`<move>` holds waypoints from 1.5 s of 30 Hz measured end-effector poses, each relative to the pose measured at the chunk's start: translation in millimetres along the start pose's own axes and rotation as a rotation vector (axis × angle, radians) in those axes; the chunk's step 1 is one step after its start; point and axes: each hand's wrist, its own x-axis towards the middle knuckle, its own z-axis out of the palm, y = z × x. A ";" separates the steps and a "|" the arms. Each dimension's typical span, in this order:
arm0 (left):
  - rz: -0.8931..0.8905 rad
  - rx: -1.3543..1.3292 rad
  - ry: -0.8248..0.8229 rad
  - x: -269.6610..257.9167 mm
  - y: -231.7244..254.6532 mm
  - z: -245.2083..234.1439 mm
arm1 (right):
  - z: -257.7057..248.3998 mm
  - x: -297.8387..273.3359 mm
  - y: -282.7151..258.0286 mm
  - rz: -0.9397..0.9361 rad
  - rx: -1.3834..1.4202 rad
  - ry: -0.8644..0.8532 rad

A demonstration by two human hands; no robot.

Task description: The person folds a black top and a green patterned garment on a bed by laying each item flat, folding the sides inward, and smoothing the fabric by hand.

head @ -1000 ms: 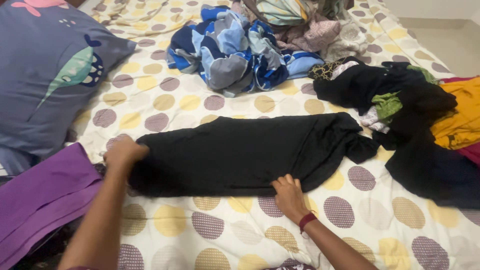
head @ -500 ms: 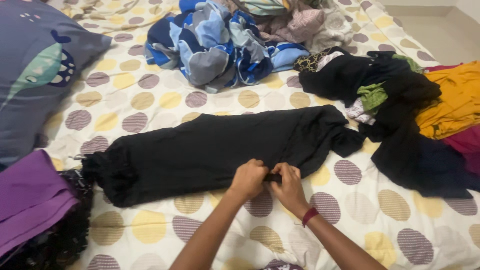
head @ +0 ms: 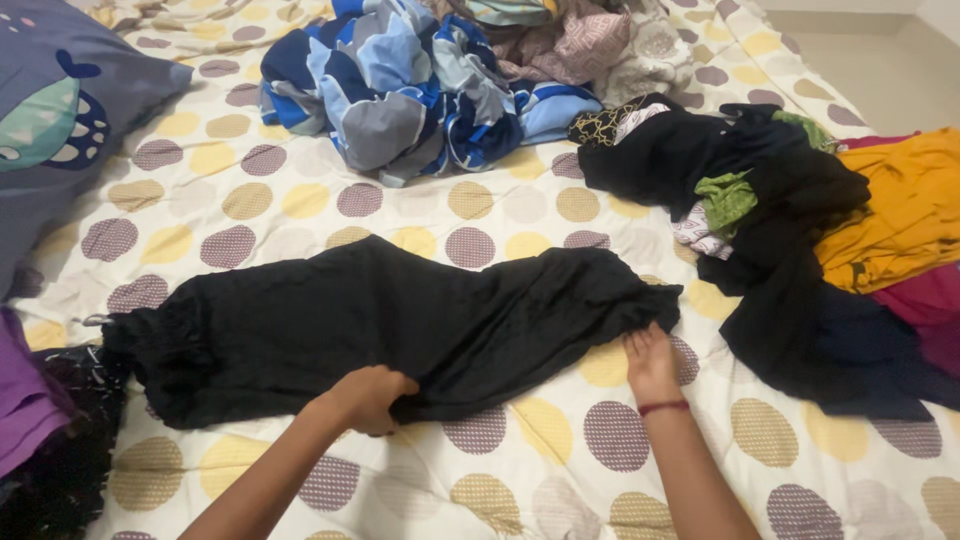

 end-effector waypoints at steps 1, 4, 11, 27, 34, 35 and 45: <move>-0.026 0.015 -0.053 -1.3 4.6 -2.5 | 7.5 7.3 -5.8 0.003 0.002 0.000; -0.212 -0.031 -0.231 -0.4 26.7 -6.8 | 35.9 22.9 -28.8 0.185 -0.052 0.067; 0.174 0.085 0.327 10.8 35.0 18.0 | 68.1 -30.1 -104.6 -0.237 -0.454 -0.088; -0.096 0.015 -0.272 12.7 50.6 4.2 | -15.4 -117.3 -200.8 -0.520 -1.803 -0.074; -0.188 0.035 0.383 67.5 50.4 27.4 | 102.6 -109.4 -88.2 -0.701 -1.497 -0.579; -0.188 0.036 0.382 70.8 53.2 28.0 | 115.2 -108.1 -72.9 -0.757 -1.543 -0.608; -0.295 -0.021 0.073 89.5 35.5 33.5 | 158.2 -130.4 -47.2 -0.787 -1.859 -0.670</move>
